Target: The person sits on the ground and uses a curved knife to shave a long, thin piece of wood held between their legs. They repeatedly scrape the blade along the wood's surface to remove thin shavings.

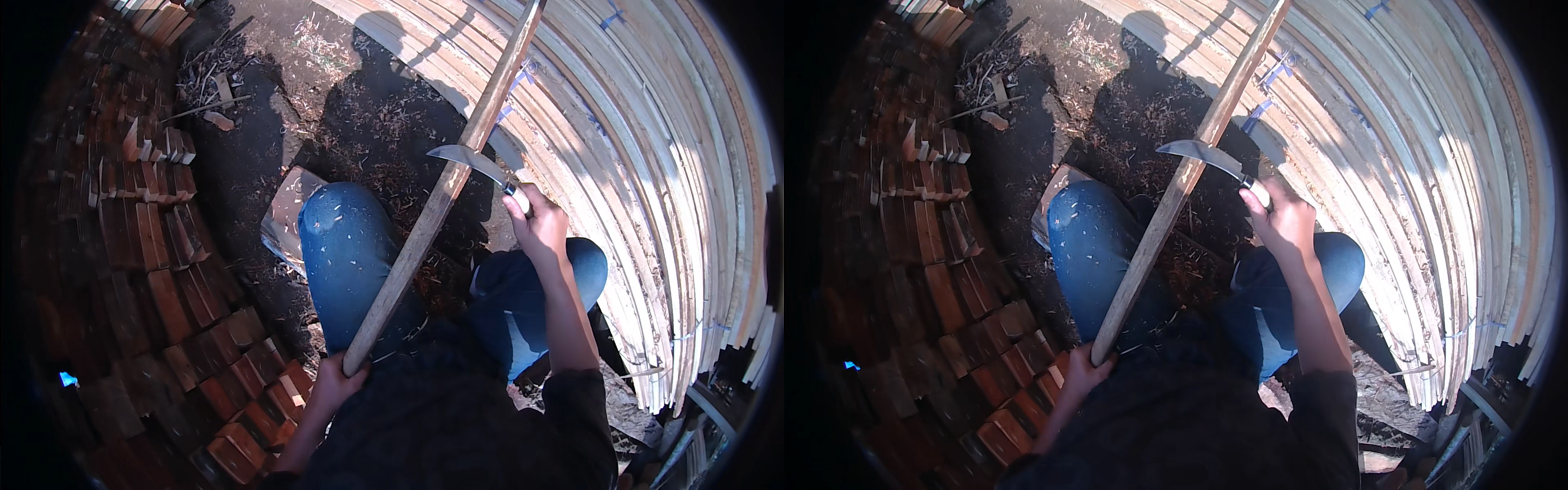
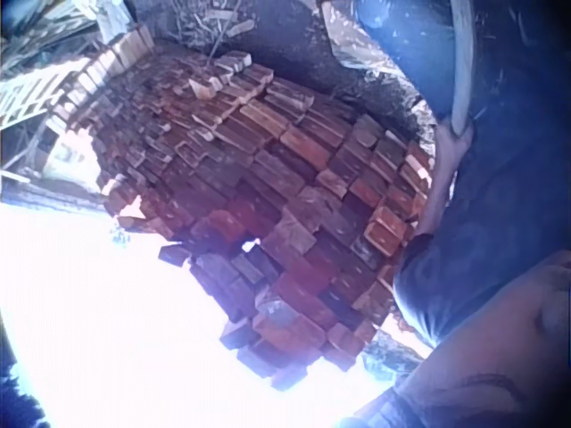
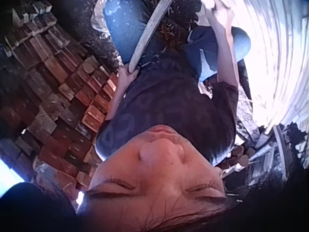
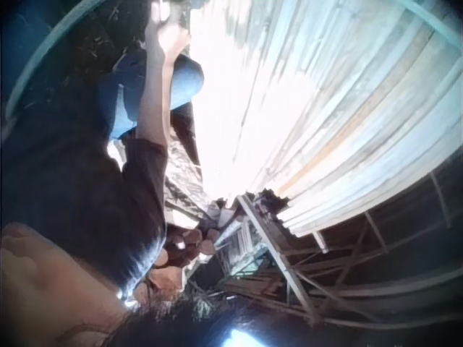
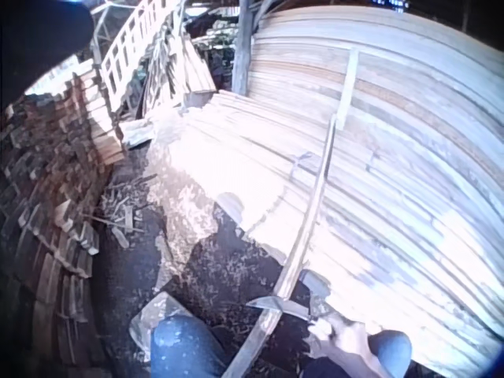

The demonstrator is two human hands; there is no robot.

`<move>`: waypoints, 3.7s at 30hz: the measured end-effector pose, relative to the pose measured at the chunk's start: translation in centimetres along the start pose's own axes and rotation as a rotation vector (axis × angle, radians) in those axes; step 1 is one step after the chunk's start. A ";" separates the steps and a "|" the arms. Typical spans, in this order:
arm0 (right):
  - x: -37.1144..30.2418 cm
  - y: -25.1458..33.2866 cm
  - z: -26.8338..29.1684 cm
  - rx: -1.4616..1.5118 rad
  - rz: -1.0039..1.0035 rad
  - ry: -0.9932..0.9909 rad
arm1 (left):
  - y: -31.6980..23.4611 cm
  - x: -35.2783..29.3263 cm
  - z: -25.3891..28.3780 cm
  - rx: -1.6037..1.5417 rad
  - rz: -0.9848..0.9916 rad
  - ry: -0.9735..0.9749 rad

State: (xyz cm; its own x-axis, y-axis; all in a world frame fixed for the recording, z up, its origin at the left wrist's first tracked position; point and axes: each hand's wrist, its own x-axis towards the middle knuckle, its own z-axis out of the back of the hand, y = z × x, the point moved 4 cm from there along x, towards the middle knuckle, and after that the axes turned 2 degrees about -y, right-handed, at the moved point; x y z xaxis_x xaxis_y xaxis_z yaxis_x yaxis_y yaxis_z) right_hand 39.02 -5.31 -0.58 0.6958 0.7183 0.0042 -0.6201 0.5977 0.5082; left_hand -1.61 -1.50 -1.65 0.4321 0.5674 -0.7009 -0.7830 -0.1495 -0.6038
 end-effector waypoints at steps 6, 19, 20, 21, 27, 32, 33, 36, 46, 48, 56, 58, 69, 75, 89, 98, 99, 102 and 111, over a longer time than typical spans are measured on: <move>1.4 1.1 1.4 -0.083 0.400 -0.054 | 0.6 0.0 -0.2 -0.003 -0.059 -0.080; 9.4 -1.5 4.0 -0.164 0.116 -0.158 | 0.7 -0.1 0.0 -0.001 0.016 -0.043; 9.4 -1.6 4.0 -0.161 0.126 -0.132 | 1.2 -0.1 -0.2 0.017 0.008 -0.052; 9.4 -1.5 3.6 -0.151 0.144 -0.109 | 1.6 0.0 -0.2 0.036 0.000 -0.072; 5.3 1.8 2.7 -0.198 0.584 -0.005 | 2.6 -0.3 -0.4 -0.011 0.007 -0.087; 9.9 -2.3 4.6 -0.246 0.156 -0.164 | 2.9 0.1 -0.4 0.075 0.008 -0.066; 9.4 -2.3 4.1 -0.230 0.139 -0.147 | 2.6 0.3 -0.3 0.061 0.013 -0.064; 6.2 -0.1 3.1 -0.130 0.320 -0.116 | 3.6 -0.2 -0.4 0.073 -0.015 -0.104; 6.6 -1.5 2.9 -0.226 0.201 -0.116 | 3.5 0.1 -0.8 0.066 -0.034 -0.106; 6.7 -1.8 3.6 -0.270 0.264 -0.168 | 2.8 0.3 -0.6 0.065 -0.027 -0.108; 3.7 -0.1 2.4 -0.190 0.432 -0.178 | 3.3 0.0 -0.7 0.106 -0.068 -0.168; 4.2 0.0 3.2 -0.221 0.455 -0.224 | 3.3 0.3 -0.5 0.127 -0.082 -0.182; 5.5 -1.5 2.9 -0.271 0.222 -0.191 | 3.6 -0.2 -1.1 0.162 -0.074 -0.224; 3.8 1.0 1.8 -0.212 0.645 -0.277 | 2.9 -0.5 -1.1 0.227 -0.023 -0.291; 7.7 -0.2 3.0 -0.289 0.324 -0.220 | 3.9 -0.3 -1.5 0.263 0.072 -0.306; 7.1 -1.4 2.6 -0.249 0.265 -0.215 | 2.8 -0.1 -1.3 0.247 0.027 -0.324; 7.4 -1.3 2.8 -0.289 0.324 -0.253 | 3.0 0.2 -1.3 0.257 0.025 -0.314; 5.8 -0.7 1.4 -0.166 0.263 -0.145 | 3.1 -0.6 -1.3 0.268 0.003 -0.341; 5.3 -0.1 1.3 -0.018 0.310 -0.115 | 3.9 0.0 -1.2 0.263 -0.018 -0.293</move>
State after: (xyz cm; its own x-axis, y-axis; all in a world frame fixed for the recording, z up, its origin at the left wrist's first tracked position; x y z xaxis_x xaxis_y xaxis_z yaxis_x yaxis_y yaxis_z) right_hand 43.22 -1.97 0.52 0.5087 0.8227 0.2539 -0.8143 0.3640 0.4521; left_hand -4.19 -3.07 -4.44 0.3304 0.7807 -0.5304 -0.8810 0.0534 -0.4701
